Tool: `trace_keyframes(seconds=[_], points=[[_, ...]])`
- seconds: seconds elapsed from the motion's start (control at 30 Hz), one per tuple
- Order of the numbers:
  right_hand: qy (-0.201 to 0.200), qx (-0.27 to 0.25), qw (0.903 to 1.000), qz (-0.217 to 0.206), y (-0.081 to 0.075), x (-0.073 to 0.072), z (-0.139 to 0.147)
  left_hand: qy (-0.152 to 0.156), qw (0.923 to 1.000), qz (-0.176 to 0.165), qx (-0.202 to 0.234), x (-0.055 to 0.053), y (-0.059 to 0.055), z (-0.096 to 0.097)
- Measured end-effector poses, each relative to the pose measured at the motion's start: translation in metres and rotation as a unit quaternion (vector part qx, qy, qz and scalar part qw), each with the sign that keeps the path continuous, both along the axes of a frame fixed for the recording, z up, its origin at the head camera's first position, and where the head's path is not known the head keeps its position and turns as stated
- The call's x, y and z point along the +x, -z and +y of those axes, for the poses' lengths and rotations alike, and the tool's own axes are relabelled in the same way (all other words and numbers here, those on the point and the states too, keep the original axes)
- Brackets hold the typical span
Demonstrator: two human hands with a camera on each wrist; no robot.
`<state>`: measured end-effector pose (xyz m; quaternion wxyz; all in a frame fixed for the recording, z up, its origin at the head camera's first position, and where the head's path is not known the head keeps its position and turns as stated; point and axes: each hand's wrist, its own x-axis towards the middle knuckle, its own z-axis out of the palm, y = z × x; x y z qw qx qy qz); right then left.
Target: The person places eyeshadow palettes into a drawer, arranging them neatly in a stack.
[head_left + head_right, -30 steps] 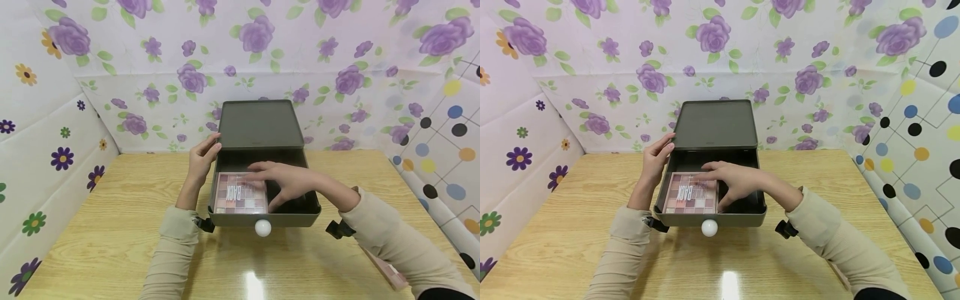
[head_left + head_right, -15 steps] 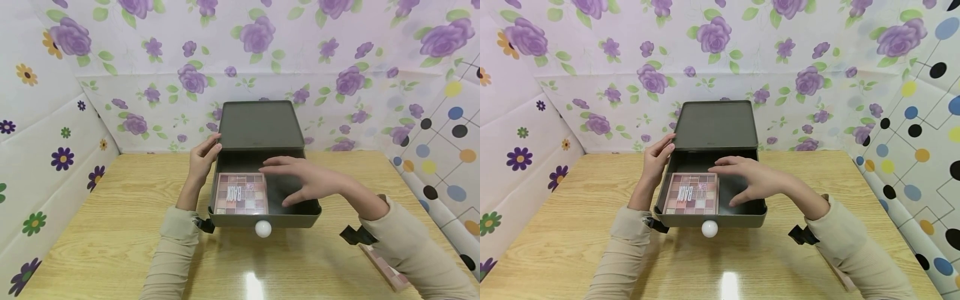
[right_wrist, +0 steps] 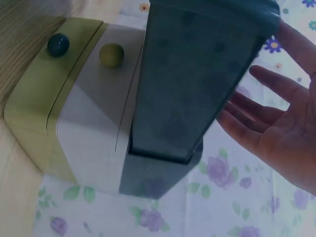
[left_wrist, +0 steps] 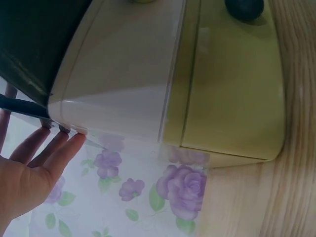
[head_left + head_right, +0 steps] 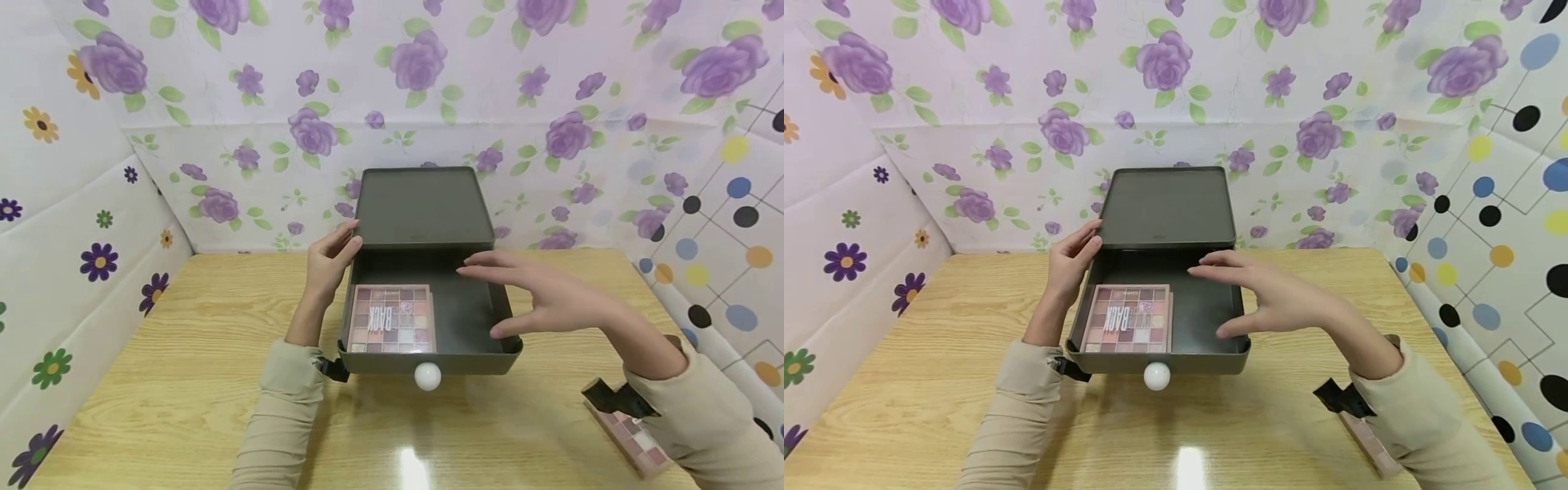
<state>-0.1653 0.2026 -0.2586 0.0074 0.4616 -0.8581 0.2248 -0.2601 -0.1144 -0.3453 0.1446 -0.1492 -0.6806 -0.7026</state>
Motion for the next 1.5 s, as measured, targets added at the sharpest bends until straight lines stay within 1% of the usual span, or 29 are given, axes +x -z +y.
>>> trace_keyframes(seconds=[0.1, 0.27, 0.33, 0.47, 0.53, 0.67, 0.87, 0.97, 1.1, 1.23, 1.33, 1.5], points=[[0.005, -0.013, 0.9999, 0.007, 0.0, 0.003, 0.008, 0.006, 1.0, -0.002, -0.006, 0.0, -0.001, 0.0], [0.03, -0.025, 0.999, 0.022, 0.001, 0.008, 0.021, 0.023, 0.9997, 0.002, -0.012, 0.002, -0.004, -0.001], [0.039, -0.026, 0.9983, 0.034, 0.003, 0.01, 0.026, 0.022, 0.9997, 0.005, -0.011, 0.002, -0.004, 0.0], [0.042, -0.033, 0.9972, 0.051, 0.007, 0.013, 0.037, 0.014, 0.9999, 0.006, -0.005, 0.003, -0.005, 0.002], [0.041, -0.038, 0.9969, 0.055, 0.008, 0.015, 0.042, 0.014, 0.9999, 0.006, 0.001, 0.003, -0.005, 0.002], [0.043, -0.046, 0.9966, 0.053, 0.01, 0.019, 0.051, 0.019, 0.9998, 0.003, 0.01, 0.003, -0.005, 0.002], [0.048, -0.058, 0.9965, 0.035, 0.017, 0.022, 0.064, 0.018, 0.9998, 0.002, 0.005, 0.004, -0.005, 0.001], [0.051, -0.058, 0.9963, 0.039, 0.022, 0.022, 0.071, 0.015, 0.9999, 0.001, 0.004, 0.003, -0.005, 0.0], [0.072, -0.045, 0.9956, 0.041, 0.03, 0.026, 0.082, 0.013, 0.9999, 0.003, 0.01, 0.003, -0.004, 0.001], [0.103, -0.034, 0.9936, 0.029, 0.039, 0.031, 0.095, 0.015, 0.9997, 0.007, 0.016, 0.002, -0.003, 0.002], [0.116, -0.031, 0.9926, 0.02, 0.046, 0.034, 0.103, 0.015, 0.9997, 0.008, 0.015, 0.001, -0.003, 0.002], [0.121, -0.038, 0.9919, 0.004, 0.059, 0.038, 0.115, 0.009, 0.9998, 0.005, 0.015, 0.001, -0.003, 0.003]])
